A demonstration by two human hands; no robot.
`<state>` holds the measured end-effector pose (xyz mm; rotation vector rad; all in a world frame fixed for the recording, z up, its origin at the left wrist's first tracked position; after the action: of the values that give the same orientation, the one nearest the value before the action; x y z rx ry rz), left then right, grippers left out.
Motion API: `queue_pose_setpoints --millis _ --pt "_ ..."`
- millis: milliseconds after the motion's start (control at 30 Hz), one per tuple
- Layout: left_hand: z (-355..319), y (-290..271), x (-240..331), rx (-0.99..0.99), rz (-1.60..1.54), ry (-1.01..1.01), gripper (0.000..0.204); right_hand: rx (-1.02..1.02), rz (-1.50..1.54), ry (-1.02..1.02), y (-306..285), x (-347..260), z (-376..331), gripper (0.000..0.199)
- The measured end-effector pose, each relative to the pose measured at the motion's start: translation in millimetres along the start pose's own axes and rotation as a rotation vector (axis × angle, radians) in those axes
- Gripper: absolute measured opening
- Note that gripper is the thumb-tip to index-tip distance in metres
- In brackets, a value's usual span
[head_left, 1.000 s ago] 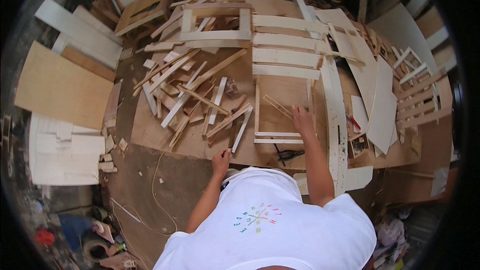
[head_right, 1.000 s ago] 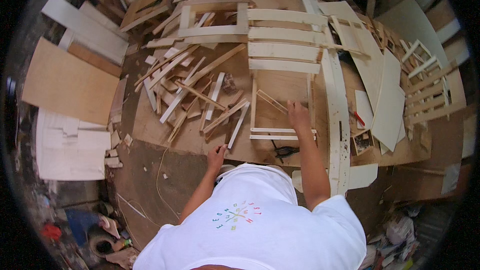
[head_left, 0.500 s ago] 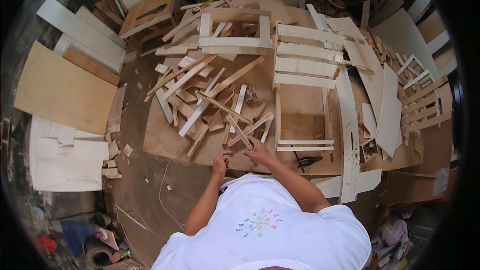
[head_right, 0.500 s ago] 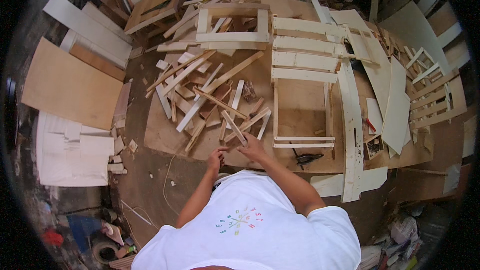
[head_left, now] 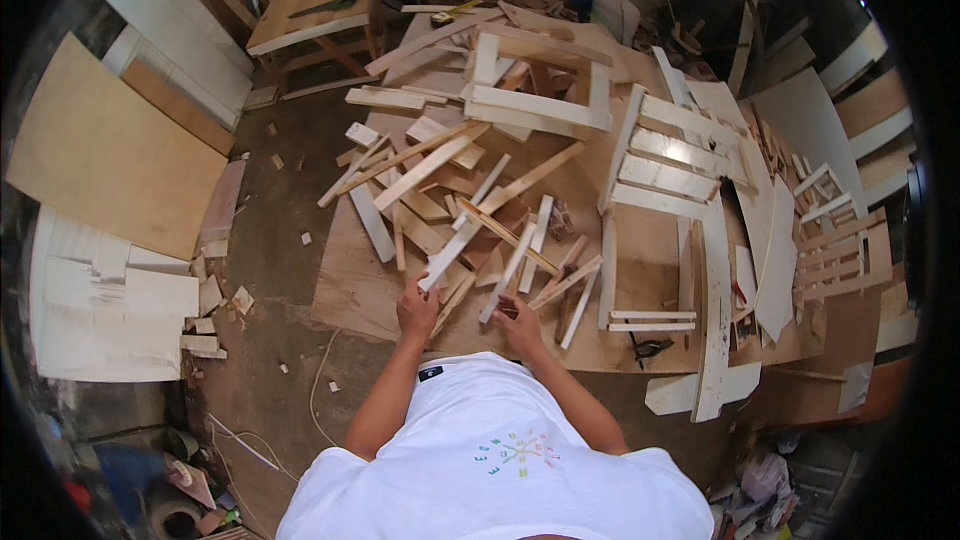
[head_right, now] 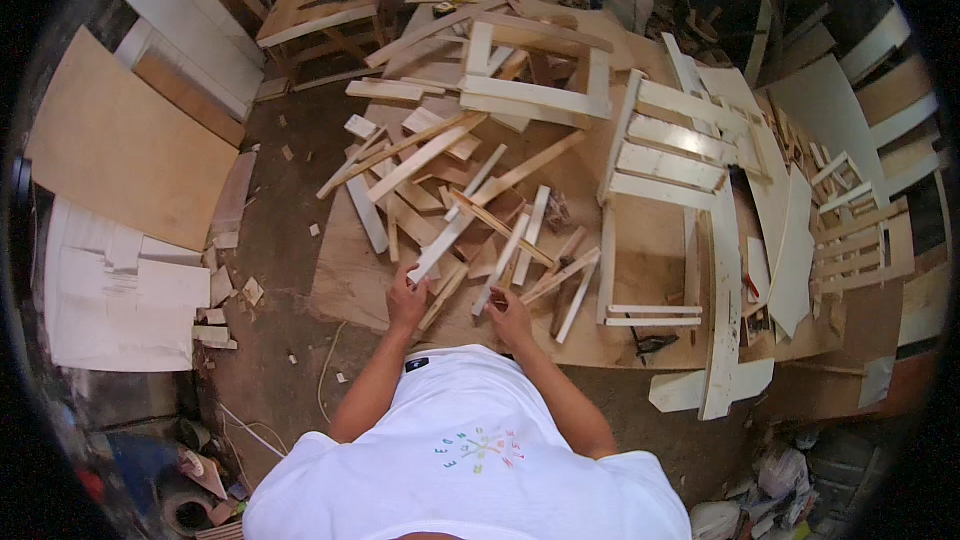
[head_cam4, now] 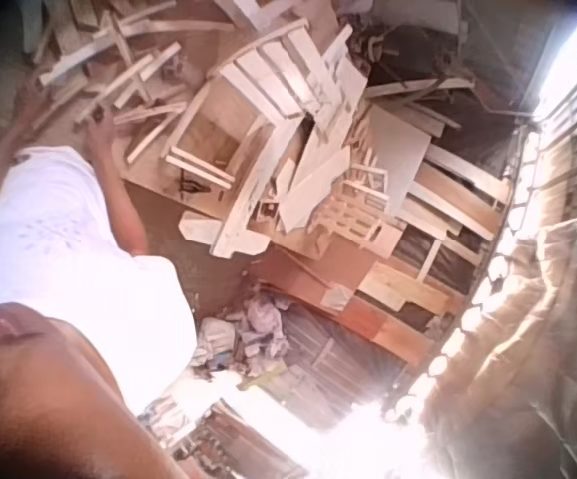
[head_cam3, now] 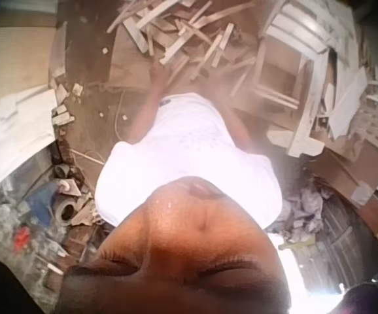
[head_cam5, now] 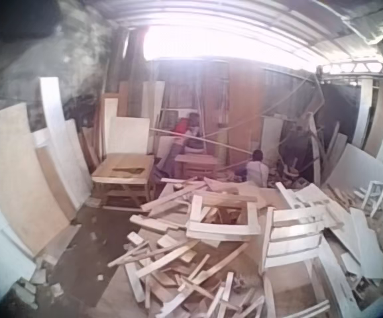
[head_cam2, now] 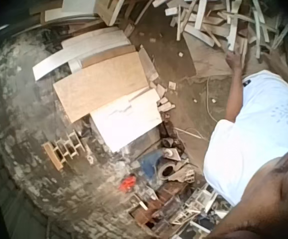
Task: The person assembles a wooden chair by hammering slats into the frame, using pliers to pull out or adjust nails, and sorting through wooden components on a work surface.
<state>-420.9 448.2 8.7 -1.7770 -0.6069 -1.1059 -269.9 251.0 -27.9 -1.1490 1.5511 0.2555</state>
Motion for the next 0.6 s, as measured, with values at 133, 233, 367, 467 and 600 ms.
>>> queue_pose_setpoints --millis 133,233,367,467,600 --pt "25.7 -25.6 -23.9 0.114 0.067 0.076 0.048 -0.045 0.019 0.097 23.4 -20.9 1.8 0.049" --pt "40.4 -33.3 -43.3 0.158 0.121 0.081 0.054 -0.023 -0.074 0.074 28.0 -36.5 -4.8 0.048" --pt "78.4 -40.1 -19.4 0.108 0.011 -0.060 0.063 -0.008 -0.068 0.126 29.7 -24.2 -5.7 0.045" --pt "121.3 -42.6 3.0 0.204 -0.125 0.084 0.068 -0.003 -0.077 0.157 33.8 -29.7 0.4 0.041" --pt "181.5 -45.6 -6.8 0.287 -0.011 0.417 0.067 -0.018 -0.199 0.062 35.5 -55.3 20.9 0.038"
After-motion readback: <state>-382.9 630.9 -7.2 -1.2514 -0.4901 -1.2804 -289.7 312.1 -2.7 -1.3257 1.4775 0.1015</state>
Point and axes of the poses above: each hand's wrist, its own z-axis towards the middle knuckle, its own y-axis out of the palm, x = y × z, the point moved 2 cm from there along z, towards the middle knuckle, and after that the axes turned 11 degrees about -z, right-handed, at the moved point
